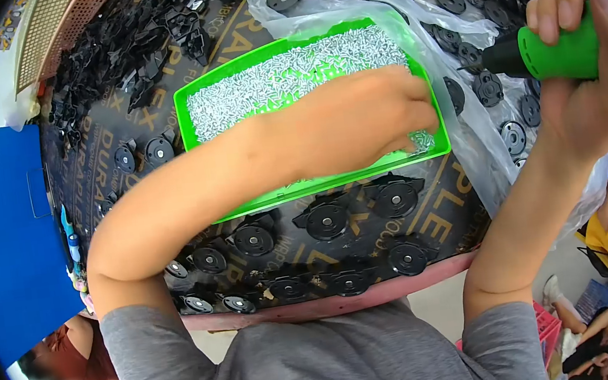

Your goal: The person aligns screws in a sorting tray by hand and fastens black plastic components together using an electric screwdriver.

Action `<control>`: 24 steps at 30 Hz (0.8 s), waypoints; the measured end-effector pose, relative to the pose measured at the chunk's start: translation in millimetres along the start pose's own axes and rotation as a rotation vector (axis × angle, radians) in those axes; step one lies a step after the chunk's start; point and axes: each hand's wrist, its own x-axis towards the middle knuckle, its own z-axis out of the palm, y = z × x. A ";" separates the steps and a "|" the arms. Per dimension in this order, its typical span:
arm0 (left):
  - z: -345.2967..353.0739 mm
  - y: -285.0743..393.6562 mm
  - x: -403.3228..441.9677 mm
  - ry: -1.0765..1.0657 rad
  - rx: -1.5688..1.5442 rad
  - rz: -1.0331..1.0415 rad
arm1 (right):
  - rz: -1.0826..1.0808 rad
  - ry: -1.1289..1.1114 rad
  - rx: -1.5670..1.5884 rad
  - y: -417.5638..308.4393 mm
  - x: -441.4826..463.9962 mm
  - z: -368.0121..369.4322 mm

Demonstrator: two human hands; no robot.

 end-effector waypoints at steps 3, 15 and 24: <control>-3.0 -8.4 12.4 -0.076 0.001 0.068 | -0.015 0.039 -0.091 3.1 -1.4 -3.6; -36.6 14.6 -76.8 -0.173 0.056 -0.025 | 0.018 0.050 -0.126 4.4 -3.8 -14.8; -76.8 49.3 -145.4 -0.261 0.158 -0.260 | 0.062 0.041 -0.110 11.3 -1.3 -28.4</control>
